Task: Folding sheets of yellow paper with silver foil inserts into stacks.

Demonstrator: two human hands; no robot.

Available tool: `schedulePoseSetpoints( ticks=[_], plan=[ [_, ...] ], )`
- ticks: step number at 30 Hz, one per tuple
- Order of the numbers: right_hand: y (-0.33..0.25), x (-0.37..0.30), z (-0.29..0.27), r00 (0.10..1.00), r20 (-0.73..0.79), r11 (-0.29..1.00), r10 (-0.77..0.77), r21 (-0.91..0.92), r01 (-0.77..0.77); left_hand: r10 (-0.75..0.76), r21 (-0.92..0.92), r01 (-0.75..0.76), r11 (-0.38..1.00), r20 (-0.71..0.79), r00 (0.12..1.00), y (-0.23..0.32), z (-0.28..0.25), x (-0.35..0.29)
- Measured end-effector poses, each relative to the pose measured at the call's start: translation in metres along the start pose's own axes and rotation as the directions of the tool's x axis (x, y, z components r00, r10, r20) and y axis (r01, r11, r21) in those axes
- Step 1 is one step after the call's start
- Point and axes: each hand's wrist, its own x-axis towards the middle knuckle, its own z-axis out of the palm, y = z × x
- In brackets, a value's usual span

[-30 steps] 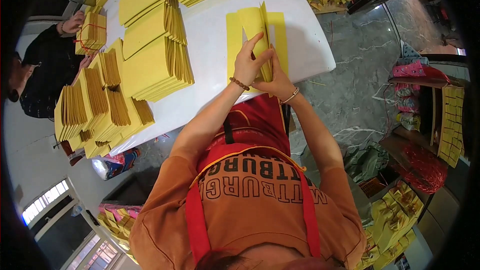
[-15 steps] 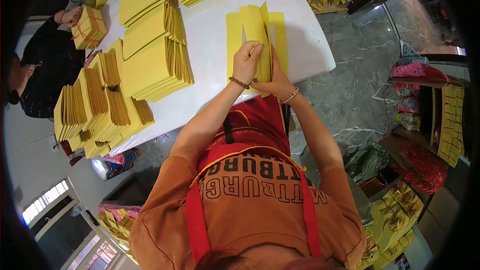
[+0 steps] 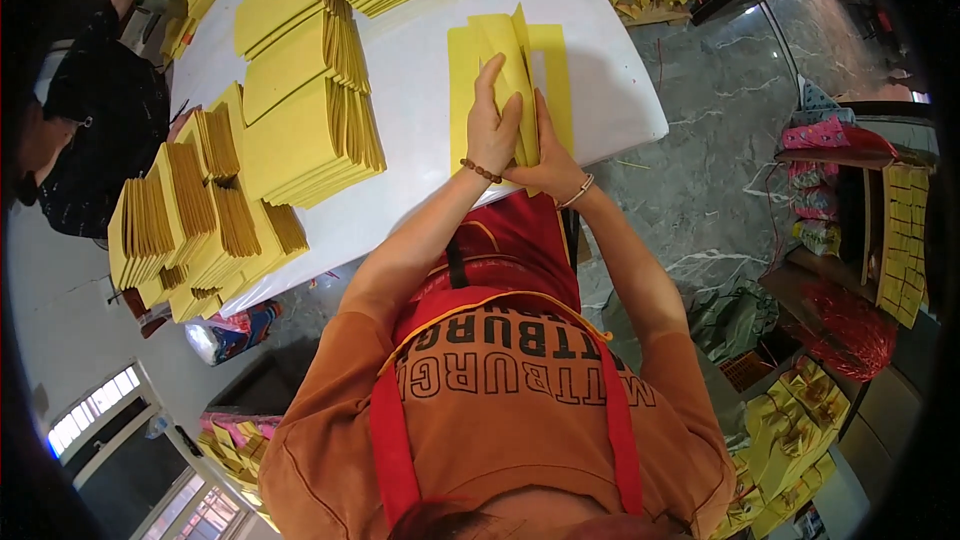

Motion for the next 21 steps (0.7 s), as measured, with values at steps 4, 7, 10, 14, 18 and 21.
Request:
schedulePoseSetpoints(
  ticks=[4, 7, 10, 14, 18, 21],
  plan=[
    [0.003, 0.000, 0.002, 1.000, -0.008, 0.999, -0.021, -0.030, 0.021, 0.081, 0.077, -0.093, 0.993, 0.147, 0.986, -0.013, -0.004, 0.005],
    [0.006, -0.001, 0.002, 0.999, -0.002, 0.997, -0.043, -0.071, 0.043, -0.058, 0.113, 0.037, 0.993, 0.193, 0.979, -0.001, -0.003, 0.007],
    [0.009, -0.001, 0.001, 0.999, 0.011, 0.995, -0.034, -0.089, 0.034, -0.116, 0.163, 0.084, 0.983, 0.199, 0.973, -0.005, -0.004, 0.006],
    [-0.001, -0.002, 0.003, 1.000, -0.009, 0.995, -0.005, -0.104, 0.004, -0.207, 0.146, 0.178, 0.973, 0.211, 0.955, -0.009, -0.008, 0.005],
    [-0.003, -0.002, 0.002, 1.000, 0.010, 0.998, 0.014, -0.069, -0.013, -0.189, 0.057, 0.181, 0.982, 0.207, 0.960, -0.017, -0.008, 0.004],
    [-0.004, -0.002, 0.003, 1.000, 0.007, 0.999, -0.019, -0.031, 0.019, -0.249, -0.110, 0.275, 0.955, 0.205, 0.947, -0.019, -0.005, 0.003]
  ],
)
